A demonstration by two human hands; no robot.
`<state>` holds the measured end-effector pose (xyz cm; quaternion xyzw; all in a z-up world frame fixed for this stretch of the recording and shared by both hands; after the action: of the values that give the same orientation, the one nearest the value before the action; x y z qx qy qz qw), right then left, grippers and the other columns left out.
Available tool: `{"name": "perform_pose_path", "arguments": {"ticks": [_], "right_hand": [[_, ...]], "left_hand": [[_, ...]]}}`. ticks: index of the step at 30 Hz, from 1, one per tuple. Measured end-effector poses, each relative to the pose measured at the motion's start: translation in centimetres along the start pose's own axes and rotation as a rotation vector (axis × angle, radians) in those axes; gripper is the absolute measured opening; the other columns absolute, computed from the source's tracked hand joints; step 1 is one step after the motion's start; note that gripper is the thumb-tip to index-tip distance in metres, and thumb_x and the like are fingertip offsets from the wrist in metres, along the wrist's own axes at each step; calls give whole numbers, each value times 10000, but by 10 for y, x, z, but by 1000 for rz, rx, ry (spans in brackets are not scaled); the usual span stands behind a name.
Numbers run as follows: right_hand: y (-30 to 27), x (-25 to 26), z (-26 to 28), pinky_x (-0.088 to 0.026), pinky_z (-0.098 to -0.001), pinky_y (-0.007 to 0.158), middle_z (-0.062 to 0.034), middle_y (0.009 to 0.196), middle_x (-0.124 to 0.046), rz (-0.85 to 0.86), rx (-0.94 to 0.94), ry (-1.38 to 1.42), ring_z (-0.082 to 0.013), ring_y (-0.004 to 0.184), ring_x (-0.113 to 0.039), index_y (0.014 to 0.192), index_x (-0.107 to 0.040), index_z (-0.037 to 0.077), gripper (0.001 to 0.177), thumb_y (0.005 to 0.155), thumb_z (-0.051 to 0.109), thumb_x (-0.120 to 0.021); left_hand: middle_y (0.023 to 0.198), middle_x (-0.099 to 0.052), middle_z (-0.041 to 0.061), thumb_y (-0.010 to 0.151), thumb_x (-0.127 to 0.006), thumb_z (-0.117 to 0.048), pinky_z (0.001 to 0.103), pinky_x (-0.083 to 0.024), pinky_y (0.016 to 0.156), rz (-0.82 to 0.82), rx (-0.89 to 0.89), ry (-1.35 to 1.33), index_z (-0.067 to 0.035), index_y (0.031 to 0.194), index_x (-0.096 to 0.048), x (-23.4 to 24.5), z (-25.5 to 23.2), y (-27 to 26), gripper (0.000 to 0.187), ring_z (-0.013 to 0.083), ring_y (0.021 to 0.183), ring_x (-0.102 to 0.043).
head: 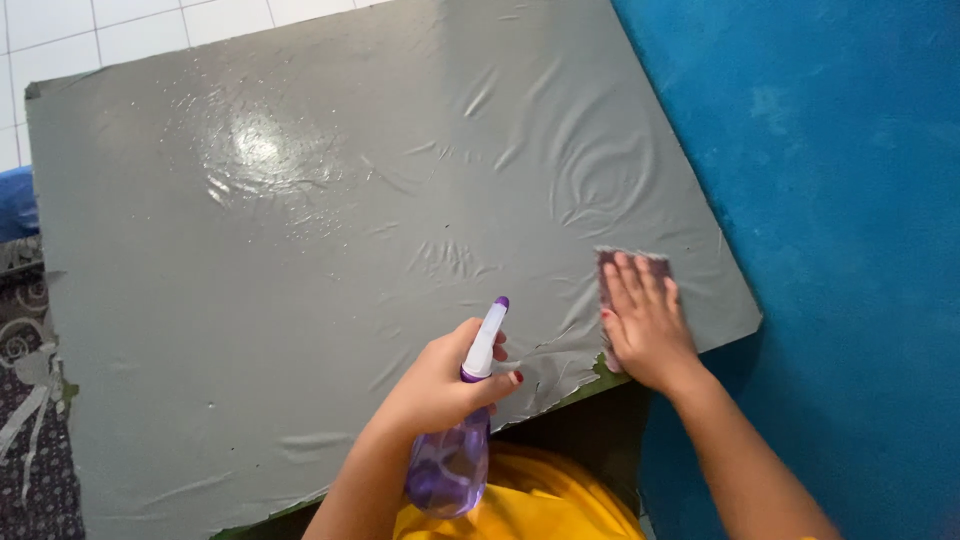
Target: Cleaning and wiping down the surface of a table using a spray bottle and cloth.
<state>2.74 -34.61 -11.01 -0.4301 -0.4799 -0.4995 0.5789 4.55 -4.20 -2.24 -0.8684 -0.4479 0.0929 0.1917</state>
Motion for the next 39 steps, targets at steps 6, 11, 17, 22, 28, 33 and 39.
{"name": "perform_pose_path", "arguments": {"ticks": [6,11,17,22,28,33,39], "right_hand": [[84,-11,18,-82,-583,1215,-122,1704,-176,35,74,-7,-338,1566,-136,1612,-247,90,676,1016,385,-370],[150,-19,31,-66,-595,1217,-119,1712,-144,49,81,34,-340,1571,-105,1623,-219,84,679,1032,391,-351],[139,-28,55,-71,-603,1217,-119,1717,-120,55,110,21,-341,1570,-80,1630,-198,84,686,1039,399,-345],[63,-20,106,-106,-603,1203,-124,1711,-149,104,267,-44,-344,1569,-109,1608,-228,80,684,1026,387,-416],[29,-14,152,-133,-587,1194,-96,1679,-211,95,449,1,-311,1547,-152,1590,-275,114,695,977,383,-462],[86,-20,168,-114,-593,1196,-104,1697,-195,134,448,23,-323,1565,-137,1604,-270,102,662,1014,360,-428],[167,-37,189,-137,-590,1199,-116,1697,-188,63,379,-58,-337,1549,-162,1616,-253,100,677,1017,379,-399]], "left_hand": [[827,-689,32,782,-812,-276,313,-576,592,-56,-6,18,-56,1042,-620,4,5,-18,391,125,647,-689],[797,-680,70,779,-811,-267,317,-551,573,-98,33,2,-46,1051,-624,9,16,-33,397,143,615,-674],[874,-683,22,781,-799,-255,316,-559,568,-125,38,-87,-60,1093,-608,14,30,-52,415,131,614,-677],[849,-683,60,798,-797,-271,315,-547,567,-135,30,-75,-48,1094,-615,22,43,-61,413,136,613,-678],[873,-680,74,777,-811,-275,322,-562,578,-173,24,-82,-33,1092,-622,29,50,-67,439,133,637,-672],[944,-691,42,770,-815,-252,311,-582,571,-214,-23,-104,-43,1143,-620,31,54,-73,469,106,680,-676],[940,-683,62,808,-805,-261,312,-561,561,-230,-14,-140,-24,1150,-599,31,67,-88,464,129,626,-668]]}}
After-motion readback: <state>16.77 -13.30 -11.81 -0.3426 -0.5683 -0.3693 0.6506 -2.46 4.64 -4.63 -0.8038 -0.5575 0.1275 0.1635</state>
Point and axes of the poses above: each hand's wrist, its own y-axis towards the middle knuckle, its own x-axis out of the back of the hand, z = x × y, the point moved 3 cm from there along y, towards the middle knuckle
